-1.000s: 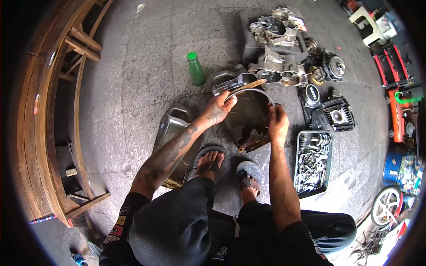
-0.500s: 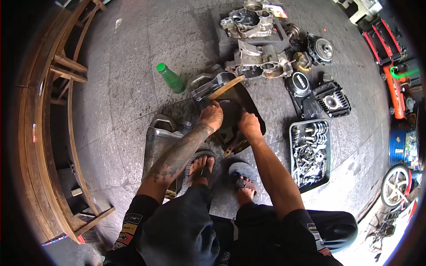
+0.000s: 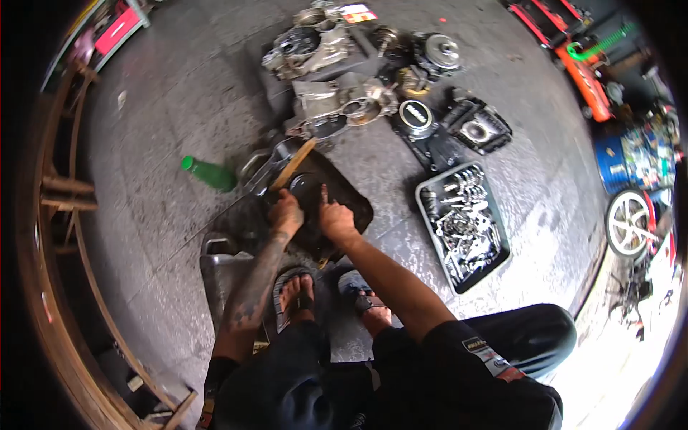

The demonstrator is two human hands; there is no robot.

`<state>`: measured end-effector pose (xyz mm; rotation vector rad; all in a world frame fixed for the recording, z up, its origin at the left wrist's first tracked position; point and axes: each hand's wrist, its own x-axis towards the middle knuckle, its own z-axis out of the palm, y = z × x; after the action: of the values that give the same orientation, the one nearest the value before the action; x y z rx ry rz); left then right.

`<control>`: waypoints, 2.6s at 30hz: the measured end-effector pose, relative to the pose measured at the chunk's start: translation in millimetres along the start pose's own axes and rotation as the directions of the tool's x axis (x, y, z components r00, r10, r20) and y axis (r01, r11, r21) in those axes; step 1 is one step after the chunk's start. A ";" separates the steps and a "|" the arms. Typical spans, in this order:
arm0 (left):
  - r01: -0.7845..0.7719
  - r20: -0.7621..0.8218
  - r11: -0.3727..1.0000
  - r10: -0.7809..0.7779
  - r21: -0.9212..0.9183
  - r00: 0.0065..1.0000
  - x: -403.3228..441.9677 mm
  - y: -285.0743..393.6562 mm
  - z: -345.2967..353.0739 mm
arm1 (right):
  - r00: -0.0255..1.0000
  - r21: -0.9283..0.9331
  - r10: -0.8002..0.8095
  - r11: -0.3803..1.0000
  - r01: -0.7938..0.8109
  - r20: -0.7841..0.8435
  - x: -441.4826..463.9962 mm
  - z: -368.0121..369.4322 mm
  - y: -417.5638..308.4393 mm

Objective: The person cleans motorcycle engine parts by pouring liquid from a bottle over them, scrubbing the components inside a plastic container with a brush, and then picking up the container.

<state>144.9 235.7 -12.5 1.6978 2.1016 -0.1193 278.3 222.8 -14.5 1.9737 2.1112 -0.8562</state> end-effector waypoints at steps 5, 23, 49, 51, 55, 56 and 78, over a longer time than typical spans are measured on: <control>-0.098 -0.077 0.973 0.084 -0.208 0.993 9.8 -16.2 5.8 | 0.994 -0.010 -0.022 1.000 0.021 -0.108 0.3 -6.2 0.4; -0.215 0.100 0.976 0.217 -0.028 0.971 -40.6 -3.2 -30.3 | 0.979 0.422 -0.088 0.907 0.003 0.181 95.3 51.7 -16.3; -0.738 -0.478 0.674 0.661 0.040 0.578 -11.6 -9.0 -25.3 | 0.879 -0.233 -0.467 0.848 0.476 0.097 -26.0 -122.7 -4.0; -0.774 -0.442 0.629 0.716 0.073 0.540 -10.6 -11.0 -28.2 | 0.843 -0.263 -0.534 0.806 0.530 0.064 -39.9 -130.5 12.8; -0.806 -0.469 0.586 0.736 0.081 0.488 -10.0 -4.0 -26.2 | 0.773 -0.247 -0.632 0.741 0.625 0.057 -74.3 -175.1 24.3; -0.805 -0.474 0.588 0.732 0.079 0.489 -7.6 -5.3 -22.5 | 0.771 -0.252 -0.633 0.738 0.626 0.061 -79.1 -180.2 31.6; -0.620 -0.181 0.778 0.627 0.102 0.757 8.2 -17.8 -3.9 | 0.851 -0.491 -0.486 0.702 0.516 0.198 -147.5 -231.6 29.3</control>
<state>125.6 240.1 -15.7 2.4282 1.5374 0.2367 391.7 204.1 236.6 1.0956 2.5386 -0.2949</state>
